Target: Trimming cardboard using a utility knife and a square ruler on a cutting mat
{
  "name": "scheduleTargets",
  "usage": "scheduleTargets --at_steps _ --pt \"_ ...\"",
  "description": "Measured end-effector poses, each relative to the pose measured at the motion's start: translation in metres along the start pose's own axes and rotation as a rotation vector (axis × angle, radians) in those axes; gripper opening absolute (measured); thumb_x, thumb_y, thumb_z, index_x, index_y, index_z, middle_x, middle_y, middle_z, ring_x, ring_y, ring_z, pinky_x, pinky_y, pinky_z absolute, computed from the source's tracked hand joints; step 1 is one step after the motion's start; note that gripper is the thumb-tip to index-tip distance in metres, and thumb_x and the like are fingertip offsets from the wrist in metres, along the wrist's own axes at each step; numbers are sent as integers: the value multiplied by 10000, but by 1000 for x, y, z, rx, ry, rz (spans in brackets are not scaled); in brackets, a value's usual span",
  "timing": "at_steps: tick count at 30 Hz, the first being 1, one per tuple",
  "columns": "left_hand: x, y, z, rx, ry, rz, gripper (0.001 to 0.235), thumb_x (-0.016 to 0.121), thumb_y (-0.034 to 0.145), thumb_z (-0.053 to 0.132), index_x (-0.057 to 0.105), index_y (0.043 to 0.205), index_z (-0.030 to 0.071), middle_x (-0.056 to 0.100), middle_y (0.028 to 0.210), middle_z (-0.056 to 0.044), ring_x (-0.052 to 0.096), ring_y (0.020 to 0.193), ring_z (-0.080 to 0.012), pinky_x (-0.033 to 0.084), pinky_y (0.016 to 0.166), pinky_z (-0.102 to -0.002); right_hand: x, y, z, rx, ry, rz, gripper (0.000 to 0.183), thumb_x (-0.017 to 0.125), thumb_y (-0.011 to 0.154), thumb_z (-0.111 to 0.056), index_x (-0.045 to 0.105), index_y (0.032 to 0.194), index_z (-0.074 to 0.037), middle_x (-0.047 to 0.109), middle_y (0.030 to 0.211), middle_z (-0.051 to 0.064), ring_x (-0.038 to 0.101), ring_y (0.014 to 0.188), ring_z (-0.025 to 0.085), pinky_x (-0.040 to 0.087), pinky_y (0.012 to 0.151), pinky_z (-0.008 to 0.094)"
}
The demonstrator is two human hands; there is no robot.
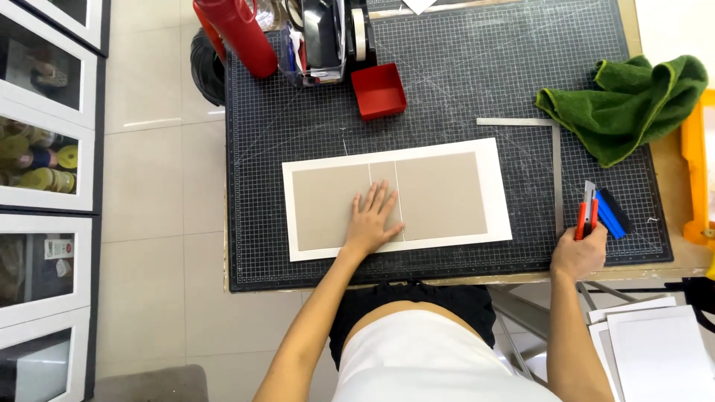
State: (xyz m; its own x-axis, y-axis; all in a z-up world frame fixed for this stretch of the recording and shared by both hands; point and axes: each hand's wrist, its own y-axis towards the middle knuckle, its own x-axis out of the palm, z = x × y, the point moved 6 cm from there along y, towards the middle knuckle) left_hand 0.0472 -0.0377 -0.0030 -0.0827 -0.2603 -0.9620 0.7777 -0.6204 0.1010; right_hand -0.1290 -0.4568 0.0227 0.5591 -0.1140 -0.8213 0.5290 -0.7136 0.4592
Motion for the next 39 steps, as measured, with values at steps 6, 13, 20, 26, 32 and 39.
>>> scheduleTargets --at_steps 6,13,20,26,32,39 --pt "0 0 0 4 -16 6 769 458 943 637 356 1550 176 204 1664 -102 181 1537 -283 196 1166 -609 -1 0 0 -1 -6 10 207 727 911 -54 655 1103 -30 689 914 121 640 717 280 523 632 422" --pt "0 -1 0 2 -11 31 766 463 939 638 364 1549 186 221 1661 -91 199 1534 -271 197 1171 -599 1 -1 2 -5 -21 31 238 738 893 -70 659 1115 -34 699 920 144 646 711 333 509 629 465" --pt "-5 1 2 -7 -10 -48 787 439 944 645 309 1568 182 164 1669 -98 146 1537 -282 165 1171 -596 1 2 3 3 -41 20 229 801 983 -155 669 1094 -3 677 938 160 650 746 342 509 645 468" --pt "-1 -1 1 7 11 28 771 457 926 647 374 1538 184 223 1656 -101 185 1529 -277 193 1157 -597 55 -3 38 -251 45 -27 447 911 891 -306 627 1005 20 605 923 199 545 870 389 432 788 471" --pt "3 1 -1 -18 -82 -145 778 371 952 681 316 1561 201 190 1667 -128 144 1537 -331 147 1167 -625 72 1 10 -201 -226 -63 346 789 672 -130 615 966 -79 606 866 128 681 764 360 568 704 440" --pt "1 1 -2 -26 -108 -111 772 400 947 666 321 1561 204 211 1663 -126 170 1533 -329 159 1165 -618 99 24 20 21 -298 -373 410 723 642 -151 626 1015 -14 639 926 245 704 788 499 574 694 545"
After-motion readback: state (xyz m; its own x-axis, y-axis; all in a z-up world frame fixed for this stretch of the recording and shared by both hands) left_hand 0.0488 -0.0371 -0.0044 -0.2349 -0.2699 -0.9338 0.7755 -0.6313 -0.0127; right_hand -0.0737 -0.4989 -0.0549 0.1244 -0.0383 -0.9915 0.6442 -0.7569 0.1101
